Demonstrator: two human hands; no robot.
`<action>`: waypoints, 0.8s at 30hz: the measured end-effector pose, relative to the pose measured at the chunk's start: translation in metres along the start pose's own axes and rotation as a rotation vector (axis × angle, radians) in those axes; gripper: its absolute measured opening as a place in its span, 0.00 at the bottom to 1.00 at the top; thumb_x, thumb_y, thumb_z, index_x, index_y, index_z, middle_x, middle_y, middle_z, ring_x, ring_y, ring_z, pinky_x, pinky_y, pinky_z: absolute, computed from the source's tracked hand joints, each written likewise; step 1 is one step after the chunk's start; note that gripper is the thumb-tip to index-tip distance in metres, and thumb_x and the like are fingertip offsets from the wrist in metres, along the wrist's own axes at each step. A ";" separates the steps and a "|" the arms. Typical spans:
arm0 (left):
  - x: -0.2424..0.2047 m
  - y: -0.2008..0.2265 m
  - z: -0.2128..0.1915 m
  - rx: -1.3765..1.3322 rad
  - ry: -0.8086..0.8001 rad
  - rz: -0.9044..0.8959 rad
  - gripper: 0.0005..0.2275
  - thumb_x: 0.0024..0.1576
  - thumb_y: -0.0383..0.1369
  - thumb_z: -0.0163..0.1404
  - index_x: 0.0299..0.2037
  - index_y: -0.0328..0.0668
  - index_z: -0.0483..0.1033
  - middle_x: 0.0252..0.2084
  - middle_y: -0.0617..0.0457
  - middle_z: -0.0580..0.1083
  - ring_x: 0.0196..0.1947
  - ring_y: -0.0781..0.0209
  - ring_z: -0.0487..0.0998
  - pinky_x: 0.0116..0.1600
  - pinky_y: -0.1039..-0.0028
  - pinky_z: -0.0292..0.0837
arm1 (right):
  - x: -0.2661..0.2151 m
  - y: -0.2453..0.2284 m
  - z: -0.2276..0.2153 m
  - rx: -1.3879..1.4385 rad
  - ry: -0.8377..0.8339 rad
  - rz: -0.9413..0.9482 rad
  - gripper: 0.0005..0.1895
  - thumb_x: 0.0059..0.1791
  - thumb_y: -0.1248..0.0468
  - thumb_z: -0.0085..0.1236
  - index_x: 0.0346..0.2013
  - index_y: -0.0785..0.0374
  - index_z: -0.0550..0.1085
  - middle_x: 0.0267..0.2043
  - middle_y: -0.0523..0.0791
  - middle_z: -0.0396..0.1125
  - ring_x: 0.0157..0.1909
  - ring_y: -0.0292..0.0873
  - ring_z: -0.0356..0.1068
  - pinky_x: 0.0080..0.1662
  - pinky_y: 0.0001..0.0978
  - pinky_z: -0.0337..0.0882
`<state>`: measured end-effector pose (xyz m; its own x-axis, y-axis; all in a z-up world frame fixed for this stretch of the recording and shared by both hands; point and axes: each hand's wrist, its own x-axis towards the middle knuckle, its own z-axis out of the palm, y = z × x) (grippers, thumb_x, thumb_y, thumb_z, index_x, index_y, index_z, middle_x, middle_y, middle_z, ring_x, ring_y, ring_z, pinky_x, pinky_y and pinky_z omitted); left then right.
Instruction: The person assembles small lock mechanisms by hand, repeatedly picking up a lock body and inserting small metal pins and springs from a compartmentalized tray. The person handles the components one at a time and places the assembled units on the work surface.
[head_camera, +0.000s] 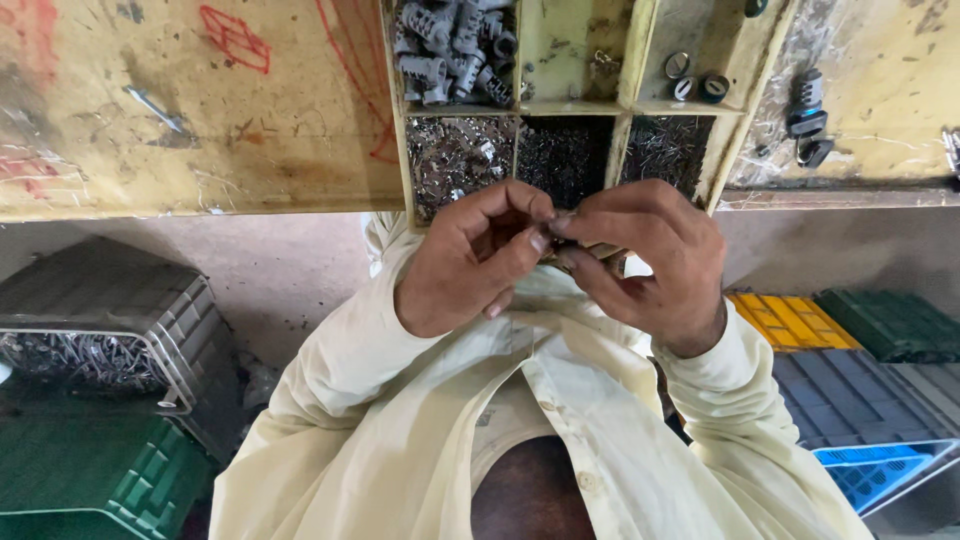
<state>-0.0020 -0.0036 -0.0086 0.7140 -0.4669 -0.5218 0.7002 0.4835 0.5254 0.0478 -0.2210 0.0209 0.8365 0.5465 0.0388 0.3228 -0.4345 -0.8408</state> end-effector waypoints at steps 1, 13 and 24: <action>0.001 0.001 0.000 -0.005 0.001 -0.014 0.08 0.67 0.32 0.48 0.51 0.39 0.68 0.42 0.60 0.72 0.25 0.78 0.63 0.26 0.83 0.61 | 0.003 -0.002 0.000 0.015 0.000 0.006 0.19 0.45 0.72 0.72 0.48 0.60 0.76 0.45 0.49 0.71 0.43 0.45 0.75 0.40 0.31 0.74; 0.006 -0.001 0.007 0.184 0.094 0.182 0.06 0.66 0.27 0.49 0.50 0.38 0.69 0.41 0.60 0.69 0.39 0.76 0.66 0.45 0.83 0.65 | 0.004 -0.002 -0.009 0.099 0.002 0.184 0.09 0.50 0.73 0.63 0.45 0.68 0.76 0.42 0.49 0.72 0.46 0.40 0.73 0.49 0.29 0.72; -0.004 0.015 0.029 0.697 0.311 0.402 0.10 0.61 0.26 0.57 0.49 0.37 0.72 0.37 0.59 0.75 0.32 0.78 0.72 0.38 0.85 0.71 | -0.020 0.003 0.018 0.345 0.125 0.429 0.08 0.51 0.74 0.63 0.43 0.67 0.74 0.43 0.45 0.69 0.33 0.28 0.62 0.34 0.17 0.59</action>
